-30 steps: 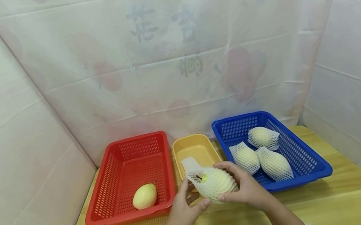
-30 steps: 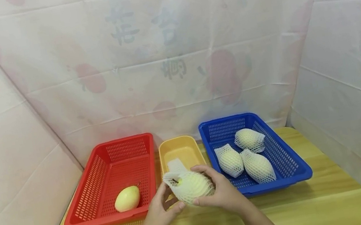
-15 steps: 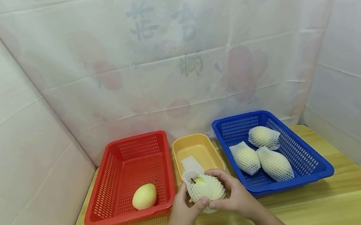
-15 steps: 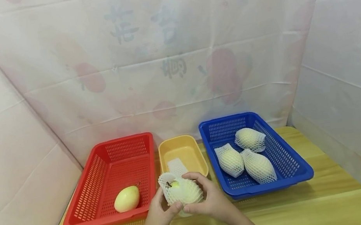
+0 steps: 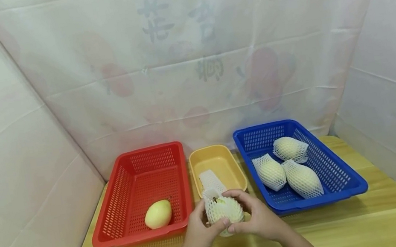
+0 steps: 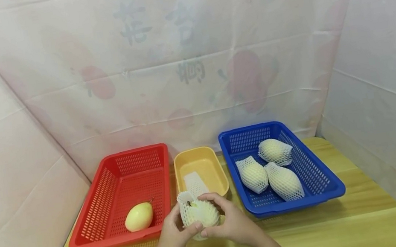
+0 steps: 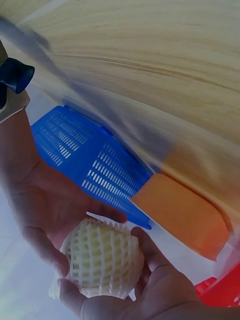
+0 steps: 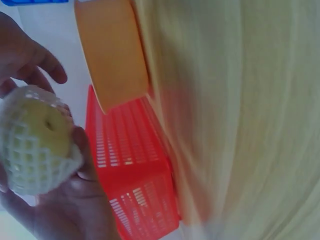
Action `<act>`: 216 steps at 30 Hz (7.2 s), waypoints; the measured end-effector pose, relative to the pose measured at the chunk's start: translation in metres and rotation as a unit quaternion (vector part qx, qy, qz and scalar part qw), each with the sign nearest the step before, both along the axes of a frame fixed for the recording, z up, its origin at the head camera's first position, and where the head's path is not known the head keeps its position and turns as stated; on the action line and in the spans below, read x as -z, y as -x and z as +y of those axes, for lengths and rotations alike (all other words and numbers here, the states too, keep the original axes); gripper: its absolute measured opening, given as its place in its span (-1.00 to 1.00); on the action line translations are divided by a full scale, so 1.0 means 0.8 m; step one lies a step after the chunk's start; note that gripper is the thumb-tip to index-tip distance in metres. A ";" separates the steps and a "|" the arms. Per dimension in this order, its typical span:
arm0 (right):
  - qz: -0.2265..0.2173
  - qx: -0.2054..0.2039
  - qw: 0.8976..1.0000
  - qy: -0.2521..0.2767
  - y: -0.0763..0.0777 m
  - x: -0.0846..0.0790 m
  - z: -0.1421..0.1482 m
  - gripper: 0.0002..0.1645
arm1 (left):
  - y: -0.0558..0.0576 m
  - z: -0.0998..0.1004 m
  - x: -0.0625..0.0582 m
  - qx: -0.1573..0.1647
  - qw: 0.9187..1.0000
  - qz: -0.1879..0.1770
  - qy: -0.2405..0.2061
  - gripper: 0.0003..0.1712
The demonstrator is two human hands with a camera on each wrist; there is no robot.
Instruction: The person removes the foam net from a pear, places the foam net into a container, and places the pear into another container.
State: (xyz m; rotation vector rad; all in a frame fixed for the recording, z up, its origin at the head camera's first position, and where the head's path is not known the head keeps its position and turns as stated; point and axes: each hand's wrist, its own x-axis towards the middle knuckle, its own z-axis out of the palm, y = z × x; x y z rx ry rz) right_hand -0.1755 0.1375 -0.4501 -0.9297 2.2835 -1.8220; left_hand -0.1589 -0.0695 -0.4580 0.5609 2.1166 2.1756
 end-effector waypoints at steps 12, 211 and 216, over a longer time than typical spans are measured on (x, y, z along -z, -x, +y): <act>-0.041 0.019 0.989 -0.138 0.004 0.002 0.013 0.01 | 0.001 0.001 0.011 0.013 0.997 -0.014 0.074 -0.28; 0.109 0.078 0.983 -0.125 0.010 0.018 0.016 -0.67 | 0.001 -0.009 0.013 -0.020 0.982 0.081 0.168 -0.43; 0.122 0.078 0.983 -0.116 0.009 0.017 0.016 -0.66 | -0.001 -0.010 0.007 -0.025 0.982 0.098 0.162 -0.49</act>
